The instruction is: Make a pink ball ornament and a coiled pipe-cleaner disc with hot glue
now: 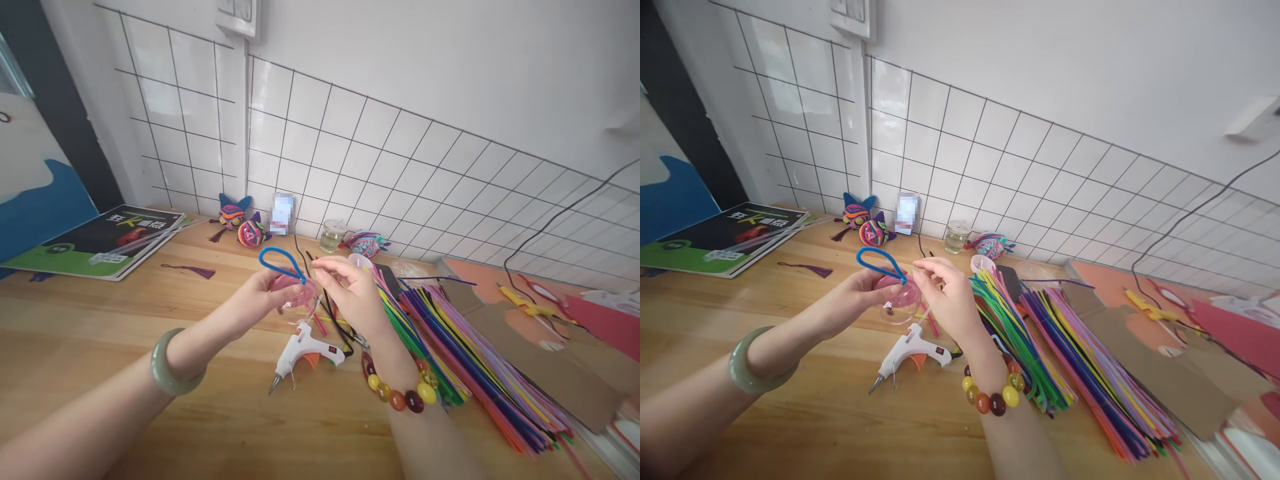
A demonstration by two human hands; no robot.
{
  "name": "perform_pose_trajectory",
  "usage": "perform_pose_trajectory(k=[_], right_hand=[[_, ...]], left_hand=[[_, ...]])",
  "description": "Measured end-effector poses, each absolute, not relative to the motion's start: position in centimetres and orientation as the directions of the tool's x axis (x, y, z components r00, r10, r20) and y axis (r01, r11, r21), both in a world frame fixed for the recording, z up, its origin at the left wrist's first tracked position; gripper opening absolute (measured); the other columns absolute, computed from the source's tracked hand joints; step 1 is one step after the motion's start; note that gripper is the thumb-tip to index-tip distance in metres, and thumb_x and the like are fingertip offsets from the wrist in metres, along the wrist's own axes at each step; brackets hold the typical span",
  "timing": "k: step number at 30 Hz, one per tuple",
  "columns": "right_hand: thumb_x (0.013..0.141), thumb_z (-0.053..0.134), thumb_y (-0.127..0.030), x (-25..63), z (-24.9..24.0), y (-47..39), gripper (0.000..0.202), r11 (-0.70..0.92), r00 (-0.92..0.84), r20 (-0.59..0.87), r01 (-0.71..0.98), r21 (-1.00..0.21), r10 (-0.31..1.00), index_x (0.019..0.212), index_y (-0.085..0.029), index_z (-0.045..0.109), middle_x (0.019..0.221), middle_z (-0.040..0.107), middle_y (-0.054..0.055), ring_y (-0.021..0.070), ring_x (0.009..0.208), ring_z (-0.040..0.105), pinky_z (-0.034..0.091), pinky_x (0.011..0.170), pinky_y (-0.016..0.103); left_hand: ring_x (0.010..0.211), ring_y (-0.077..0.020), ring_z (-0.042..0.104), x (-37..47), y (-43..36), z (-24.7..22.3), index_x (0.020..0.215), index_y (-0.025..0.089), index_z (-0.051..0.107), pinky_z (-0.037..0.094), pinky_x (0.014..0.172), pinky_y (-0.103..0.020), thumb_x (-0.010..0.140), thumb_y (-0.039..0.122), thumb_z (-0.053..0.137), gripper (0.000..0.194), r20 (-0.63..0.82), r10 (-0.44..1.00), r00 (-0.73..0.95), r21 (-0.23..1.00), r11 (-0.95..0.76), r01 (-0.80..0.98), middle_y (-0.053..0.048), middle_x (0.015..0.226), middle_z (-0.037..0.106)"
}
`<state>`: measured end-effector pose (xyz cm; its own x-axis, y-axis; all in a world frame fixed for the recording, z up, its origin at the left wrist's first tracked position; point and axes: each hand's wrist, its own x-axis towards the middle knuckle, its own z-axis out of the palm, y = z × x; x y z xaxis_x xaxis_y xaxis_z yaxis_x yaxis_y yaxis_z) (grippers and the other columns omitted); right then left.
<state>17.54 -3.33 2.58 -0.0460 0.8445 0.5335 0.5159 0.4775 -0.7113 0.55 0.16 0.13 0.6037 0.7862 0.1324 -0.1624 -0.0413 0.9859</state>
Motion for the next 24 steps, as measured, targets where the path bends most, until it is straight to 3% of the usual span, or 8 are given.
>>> perform_pose_trajectory(k=[4,9,16,24], right_hand=[[0.08,0.056,-0.027,16.9,2.9,-4.0,0.018,0.474,-0.097,0.517,0.566,-0.674,0.851,0.094,-0.021,0.064,0.086,0.06,0.003,0.0131,0.074,0.055,0.045,0.063,0.025],[0.079,0.056,-0.029,16.5,3.0,-4.3,0.015,0.434,-0.112,0.454,0.562,-0.705,0.884,0.083,-0.019,0.065,0.071,0.058,0.001,0.012,0.064,0.053,0.042,0.058,0.024],[0.079,0.054,-0.03,17.6,1.8,-2.4,0.017,0.338,-0.052,0.347,0.395,-0.854,0.936,0.084,-0.017,0.063,0.076,0.064,0.002,0.0148,0.069,0.058,0.046,0.063,0.025],[0.081,0.05,-0.026,17.4,-1.4,-0.4,0.016,0.369,-0.106,0.362,0.452,-0.812,0.926,0.089,-0.016,0.06,0.083,0.064,0.003,0.0147,0.077,0.058,0.044,0.071,0.026]], left_hand=[[0.098,-0.0209,0.056,0.9,-0.4,-0.2,0.101,0.017,0.056,0.041,0.087,-0.036,0.076,0.025,0.059,0.026,0.145,0.705,0.695,0.985,-0.035,-0.17,-0.006,0.099,0.064],[0.096,-0.0216,0.058,1.1,-0.8,-0.4,0.099,0.018,0.058,0.042,0.088,-0.038,0.077,0.026,0.059,0.024,0.157,0.664,0.731,0.985,-0.051,-0.165,-0.006,0.097,0.065],[0.1,-0.0229,0.057,0.7,0.9,-0.8,0.107,0.019,0.057,0.042,0.087,-0.036,0.074,0.027,0.061,0.034,0.171,0.738,0.653,0.977,-0.038,-0.212,-0.007,0.104,0.064],[0.091,-0.0199,0.059,0.9,2.9,-3.6,0.102,0.016,0.057,0.044,0.081,-0.032,0.072,0.025,0.063,0.031,0.16,0.752,0.64,0.973,-0.012,-0.229,-0.008,0.101,0.064]])
